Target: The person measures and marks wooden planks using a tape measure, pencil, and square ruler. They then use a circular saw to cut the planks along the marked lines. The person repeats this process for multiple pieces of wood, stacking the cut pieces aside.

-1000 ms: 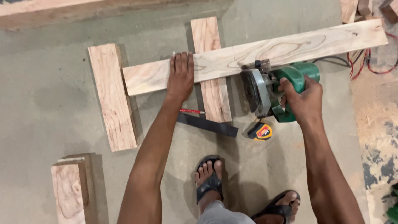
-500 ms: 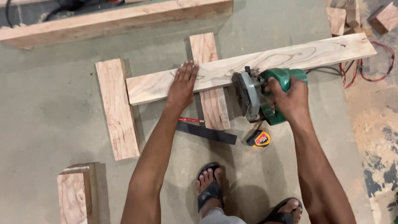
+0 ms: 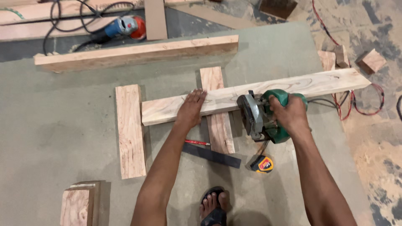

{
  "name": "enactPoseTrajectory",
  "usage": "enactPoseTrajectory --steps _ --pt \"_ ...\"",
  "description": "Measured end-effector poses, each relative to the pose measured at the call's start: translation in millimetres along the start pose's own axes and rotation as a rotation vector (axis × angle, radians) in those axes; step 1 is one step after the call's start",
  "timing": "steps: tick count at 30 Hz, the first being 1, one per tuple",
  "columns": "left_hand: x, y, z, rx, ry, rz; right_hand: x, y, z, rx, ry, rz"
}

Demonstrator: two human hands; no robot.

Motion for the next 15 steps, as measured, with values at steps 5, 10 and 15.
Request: enactPoseTrajectory --steps 5,10,15 --pt "4.9 -1.4 -0.1 -0.004 -0.047 0.011 -2.4 -4.6 -1.5 -0.023 -0.046 0.029" --pt "0.2 -0.1 0.5 -0.003 -0.031 0.007 -1.8 -11.5 -4.9 -0.05 -0.04 0.03" --pt "-3.8 2.4 -0.7 0.006 -0.019 -0.021 -0.4 -12.4 -6.8 0.009 -0.007 0.025"
Point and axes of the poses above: each hand's wrist, its own y-axis away from the middle knuckle, its own x-axis out of the palm, z = x × y, the point moved 1 cm from there along -y, towards the middle knuckle, and after that the axes turned 13 degrees about -y, right-handed, at the moved point
